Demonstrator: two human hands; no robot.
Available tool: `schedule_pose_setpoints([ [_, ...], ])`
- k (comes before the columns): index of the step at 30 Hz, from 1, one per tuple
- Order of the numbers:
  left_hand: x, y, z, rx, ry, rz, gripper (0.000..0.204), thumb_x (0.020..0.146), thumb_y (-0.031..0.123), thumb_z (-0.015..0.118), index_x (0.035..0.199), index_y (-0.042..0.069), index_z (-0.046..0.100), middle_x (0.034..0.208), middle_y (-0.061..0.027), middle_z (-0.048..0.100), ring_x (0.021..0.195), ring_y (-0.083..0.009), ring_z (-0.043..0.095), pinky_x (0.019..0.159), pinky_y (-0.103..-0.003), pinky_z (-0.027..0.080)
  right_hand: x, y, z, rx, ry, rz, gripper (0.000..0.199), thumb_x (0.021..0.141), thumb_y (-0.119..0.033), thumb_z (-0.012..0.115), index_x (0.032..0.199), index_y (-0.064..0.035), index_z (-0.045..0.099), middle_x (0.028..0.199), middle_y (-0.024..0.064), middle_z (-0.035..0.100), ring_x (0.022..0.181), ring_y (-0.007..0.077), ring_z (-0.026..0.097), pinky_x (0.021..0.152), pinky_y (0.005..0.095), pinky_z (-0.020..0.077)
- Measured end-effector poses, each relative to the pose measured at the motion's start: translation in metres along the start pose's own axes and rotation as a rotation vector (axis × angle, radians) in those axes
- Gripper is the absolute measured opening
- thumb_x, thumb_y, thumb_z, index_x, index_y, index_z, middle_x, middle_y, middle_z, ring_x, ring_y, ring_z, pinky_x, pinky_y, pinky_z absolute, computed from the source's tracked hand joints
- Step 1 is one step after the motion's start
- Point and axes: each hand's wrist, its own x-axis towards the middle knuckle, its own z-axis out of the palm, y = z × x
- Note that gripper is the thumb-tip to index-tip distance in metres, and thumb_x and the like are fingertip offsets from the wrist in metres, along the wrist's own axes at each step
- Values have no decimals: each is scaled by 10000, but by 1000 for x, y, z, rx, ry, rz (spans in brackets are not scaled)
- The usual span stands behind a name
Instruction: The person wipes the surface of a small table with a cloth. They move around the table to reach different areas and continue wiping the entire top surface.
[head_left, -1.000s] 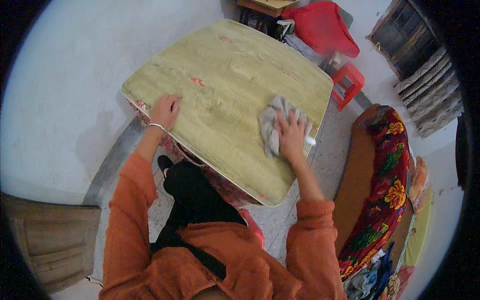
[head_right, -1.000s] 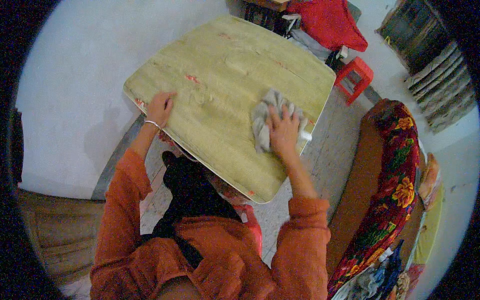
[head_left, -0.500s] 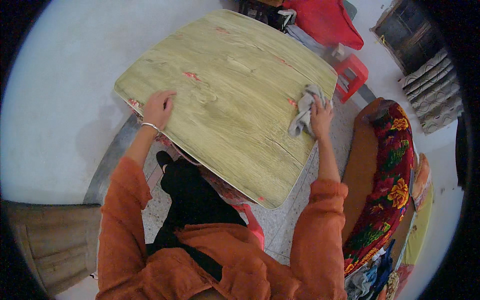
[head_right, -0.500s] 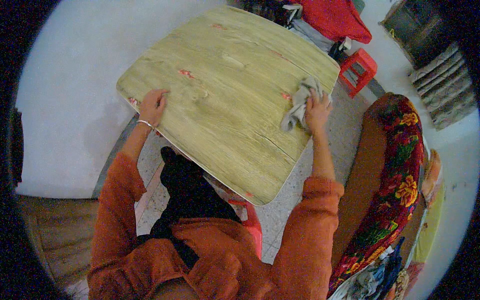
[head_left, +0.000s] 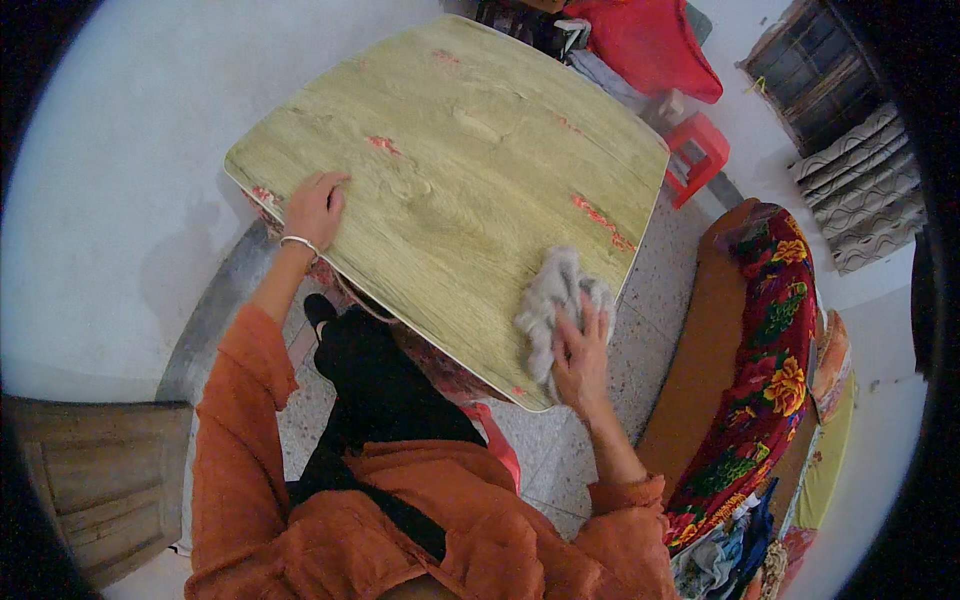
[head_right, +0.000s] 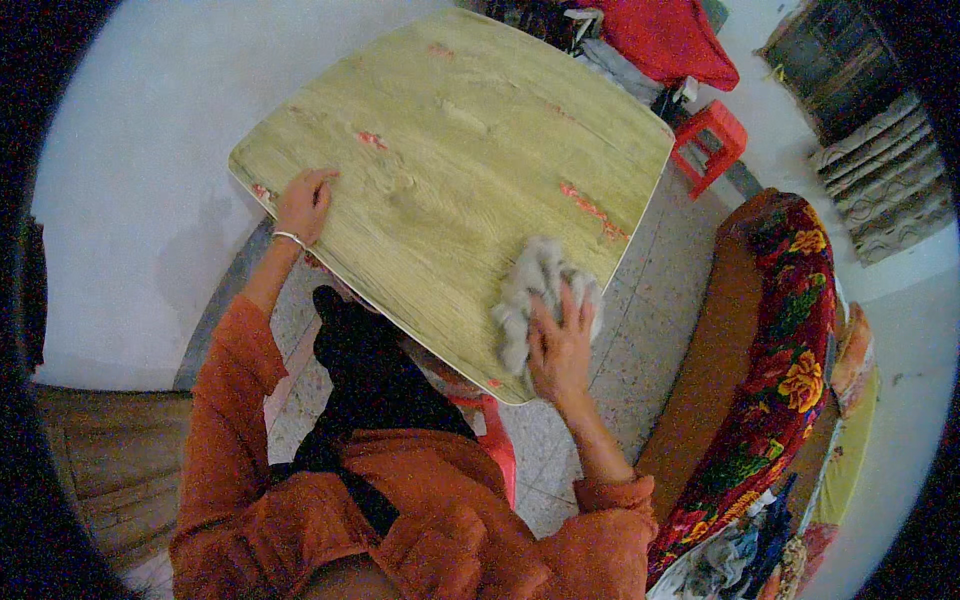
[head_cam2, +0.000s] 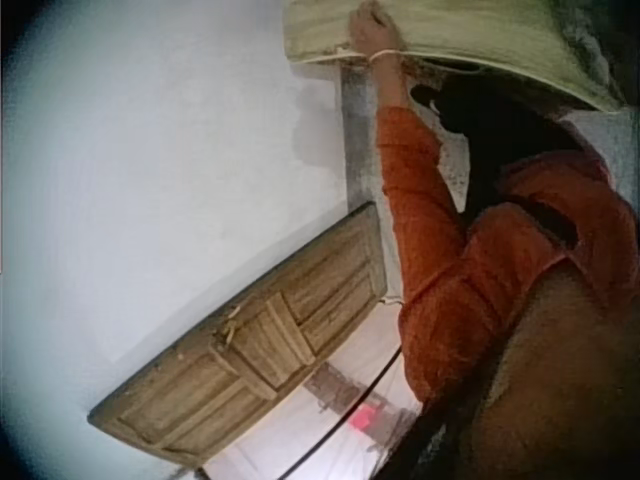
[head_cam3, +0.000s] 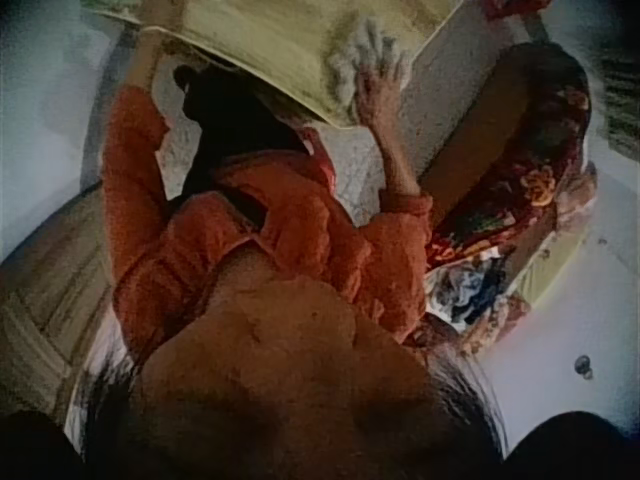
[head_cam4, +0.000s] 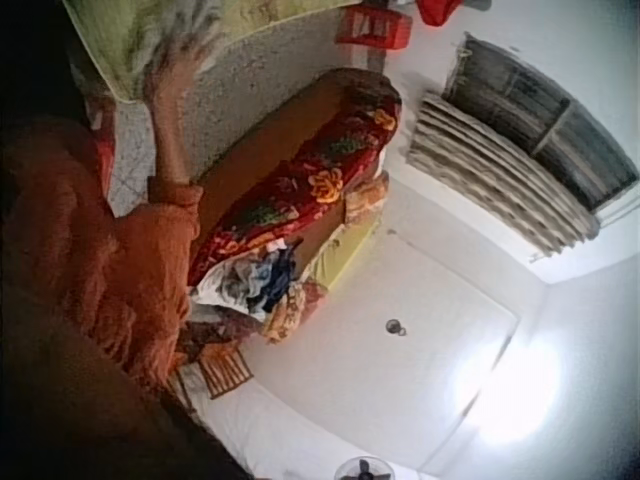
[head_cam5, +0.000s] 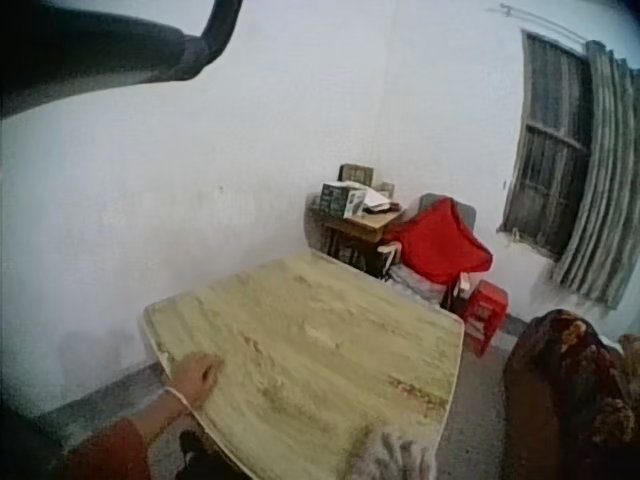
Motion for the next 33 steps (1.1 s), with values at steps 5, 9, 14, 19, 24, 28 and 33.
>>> schedule_pose_setpoints([
  [5,-1,4,-2,12,-26,-24,200,848,122,528,1019,112,631,836,-126,565,829,-320,560,743,-409,459,11,-33,-8,13,-54,3,460,903,-434,487,1279,-175,547,1429,225,309,1323,504,198,1074,622,115],
  [9,0,2,-3,-6,-3,-4,207,845,124,528,1023,117,633,841,-117,565,841,-313,564,746,-406,462,65,6,19,-97,-39,-56,580,848,-551,524,1319,-214,503,1438,202,310,1313,501,219,1055,638,144],
  [14,4,-6,7,-24,43,50,211,842,127,526,1023,122,635,865,-112,568,843,-308,566,750,-406,462,118,21,38,-136,74,-1,504,854,-513,533,1286,-253,540,1433,184,333,1295,491,260,1052,625,178],
  [19,0,-7,3,-59,4,-18,222,845,134,517,1029,131,640,871,-118,570,848,-314,567,752,-412,461,58,-27,33,-4,-30,-274,445,807,-466,608,1208,-273,612,1380,185,404,1274,492,297,1056,594,222],
  [24,-3,-10,6,-38,13,4,230,841,133,520,1034,142,646,853,-121,570,853,-315,567,752,-414,461,17,-9,-3,72,-166,-244,439,791,-392,651,1187,-204,623,1389,166,402,1274,462,322,1082,524,244],
  [28,-2,-8,5,-43,12,0,228,833,134,532,1033,139,644,846,-120,570,851,-313,567,749,-407,462,63,49,9,-7,14,-59,453,851,-394,594,1224,-135,589,1409,171,386,1281,427,333,1079,526,242],
  [33,2,-3,4,-70,15,-7,219,836,139,535,1029,132,639,837,-115,563,834,-306,568,738,-399,464,135,54,46,-133,108,55,466,887,-448,526,1256,-166,568,1404,199,386,1284,447,317,1089,533,221],
])
